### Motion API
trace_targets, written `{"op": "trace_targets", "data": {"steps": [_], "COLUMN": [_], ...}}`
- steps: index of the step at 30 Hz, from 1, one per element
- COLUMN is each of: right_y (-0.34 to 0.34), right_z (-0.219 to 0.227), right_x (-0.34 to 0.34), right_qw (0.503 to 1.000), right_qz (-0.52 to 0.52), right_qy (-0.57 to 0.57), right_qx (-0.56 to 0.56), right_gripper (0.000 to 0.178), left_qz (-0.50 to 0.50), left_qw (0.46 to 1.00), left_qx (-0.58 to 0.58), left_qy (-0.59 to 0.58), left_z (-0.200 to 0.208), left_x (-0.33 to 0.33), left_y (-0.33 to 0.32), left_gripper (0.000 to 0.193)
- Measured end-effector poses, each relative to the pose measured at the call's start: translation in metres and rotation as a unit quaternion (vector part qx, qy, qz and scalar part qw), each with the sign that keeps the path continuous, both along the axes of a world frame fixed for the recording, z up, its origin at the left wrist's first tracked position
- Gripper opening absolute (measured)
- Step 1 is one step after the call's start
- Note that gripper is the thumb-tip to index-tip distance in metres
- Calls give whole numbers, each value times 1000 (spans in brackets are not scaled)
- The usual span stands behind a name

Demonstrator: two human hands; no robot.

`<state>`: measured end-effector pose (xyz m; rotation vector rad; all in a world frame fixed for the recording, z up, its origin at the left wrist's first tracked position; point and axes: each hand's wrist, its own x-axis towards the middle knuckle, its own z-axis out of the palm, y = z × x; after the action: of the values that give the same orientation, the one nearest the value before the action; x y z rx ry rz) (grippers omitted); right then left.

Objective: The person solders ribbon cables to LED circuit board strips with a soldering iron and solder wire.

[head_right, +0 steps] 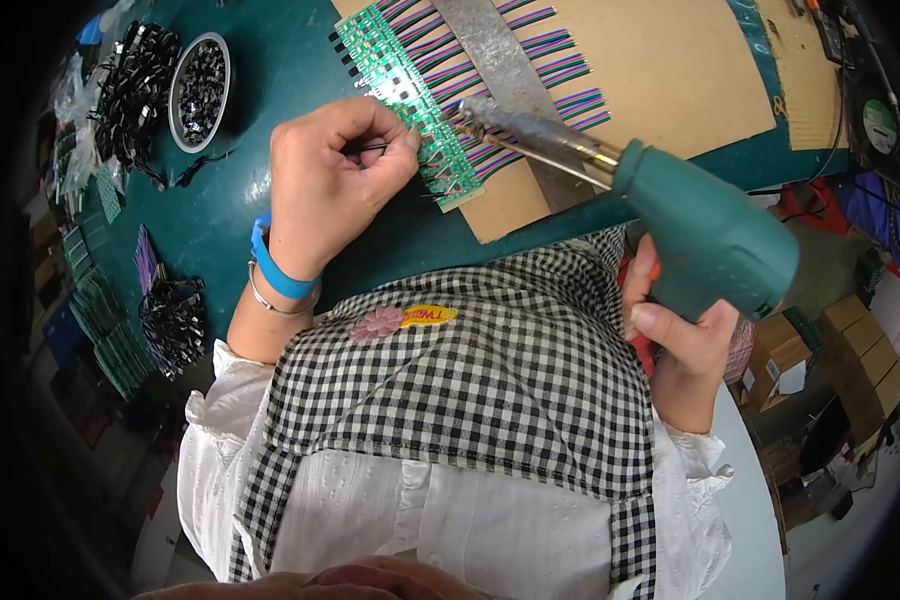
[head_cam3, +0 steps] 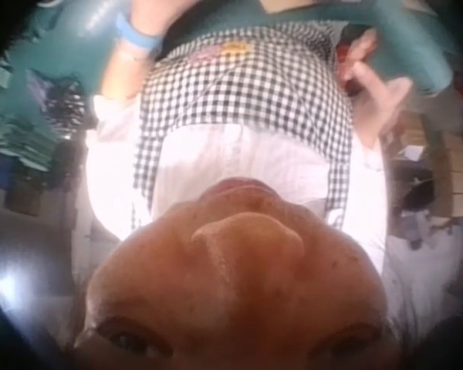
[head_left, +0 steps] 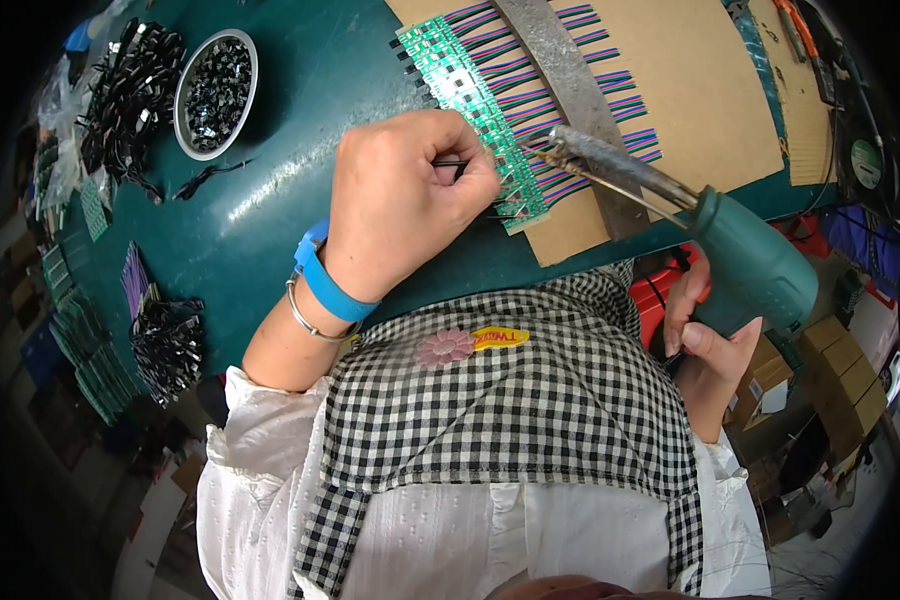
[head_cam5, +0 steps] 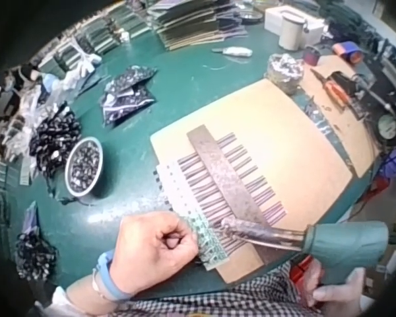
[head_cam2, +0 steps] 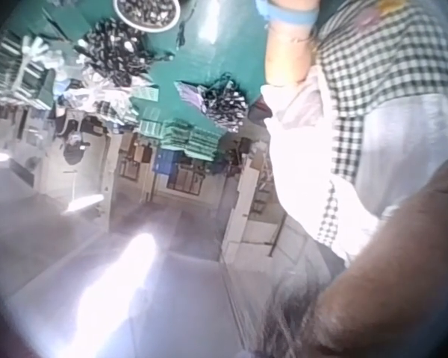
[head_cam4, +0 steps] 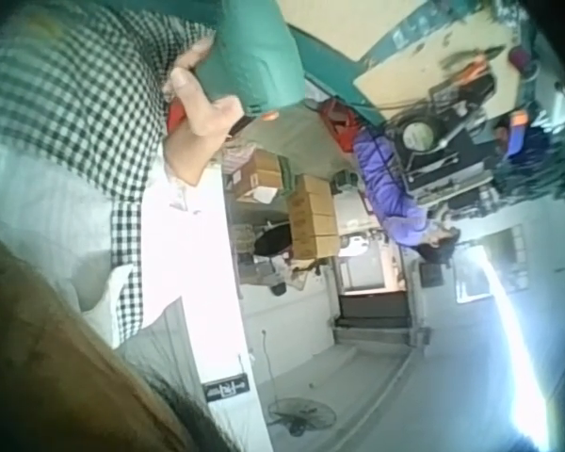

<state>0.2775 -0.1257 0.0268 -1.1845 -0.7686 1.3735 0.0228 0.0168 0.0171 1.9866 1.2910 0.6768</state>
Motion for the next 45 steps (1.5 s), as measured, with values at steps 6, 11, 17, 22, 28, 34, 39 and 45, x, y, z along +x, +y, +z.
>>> {"op": "trace_targets", "data": {"steps": [6,11,17,22,28,34,39,45], "right_y": [4,-2,-3,4,-1,-4,-3,-6], "right_z": [5,-3,1,7,14,13,16,12], "right_x": [-2,-3,5,0,-5,-3,-8,-1], "right_qw": [1000,1000,999,1000,997,997,996,997], "right_qz": [-1,2,11,8,-48,-47,-49,-33], "right_qy": [8,-6,30,-5,-4,-9,-20,-6], "right_qx": [-11,-23,-28,-15,-64,-66,-74,-66], "right_gripper": [55,56,59,61,68,67,66,66], "left_qz": [3,-3,-9,-6,-7,-24,-27,-18], "left_qw": [1000,999,1000,1000,1000,999,999,993], "left_qx": [-16,-30,-27,-25,-22,-25,-33,-112], "left_qy": [-11,-13,-5,-11,-2,9,13,-35], "left_z": [-2,-1,1,-2,0,2,3,1], "left_x": [-3,-1,-3,-2,-3,-4,-9,-8], "left_y": [1,2,3,2,3,2,3,8], "left_gripper": [8,7,6,6,6,8,9,8]}}
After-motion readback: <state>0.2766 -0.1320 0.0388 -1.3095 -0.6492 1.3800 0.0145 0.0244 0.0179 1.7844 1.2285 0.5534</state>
